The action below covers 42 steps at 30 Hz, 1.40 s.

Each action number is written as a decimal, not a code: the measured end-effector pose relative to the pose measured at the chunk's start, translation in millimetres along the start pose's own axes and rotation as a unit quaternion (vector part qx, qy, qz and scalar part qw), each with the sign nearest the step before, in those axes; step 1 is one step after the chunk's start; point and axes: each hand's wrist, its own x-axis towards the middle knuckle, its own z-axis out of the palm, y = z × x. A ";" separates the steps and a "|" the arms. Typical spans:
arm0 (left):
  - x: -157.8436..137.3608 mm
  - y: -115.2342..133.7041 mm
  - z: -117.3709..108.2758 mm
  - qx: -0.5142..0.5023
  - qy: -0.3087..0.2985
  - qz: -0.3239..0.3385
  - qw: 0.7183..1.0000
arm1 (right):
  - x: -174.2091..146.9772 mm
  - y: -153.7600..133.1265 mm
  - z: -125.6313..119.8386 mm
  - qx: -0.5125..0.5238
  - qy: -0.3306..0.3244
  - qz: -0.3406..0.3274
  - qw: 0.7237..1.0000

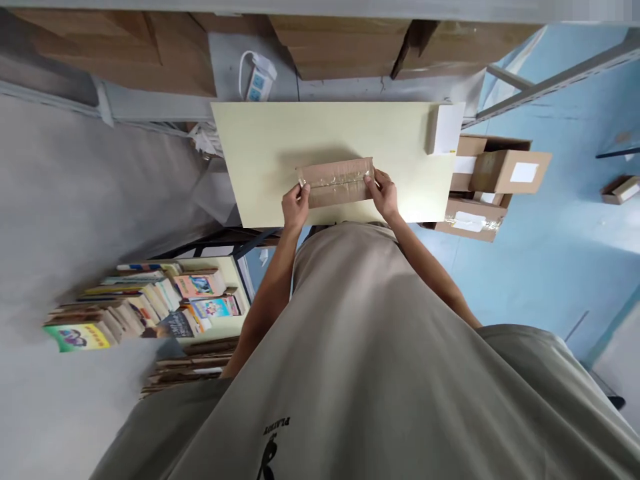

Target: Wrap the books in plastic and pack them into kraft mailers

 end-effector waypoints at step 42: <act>-19.7 84.7 94.7 0.108 -0.001 0.156 0.982 | 133.2 173.2 -209.2 -0.243 -0.082 -0.077 0.964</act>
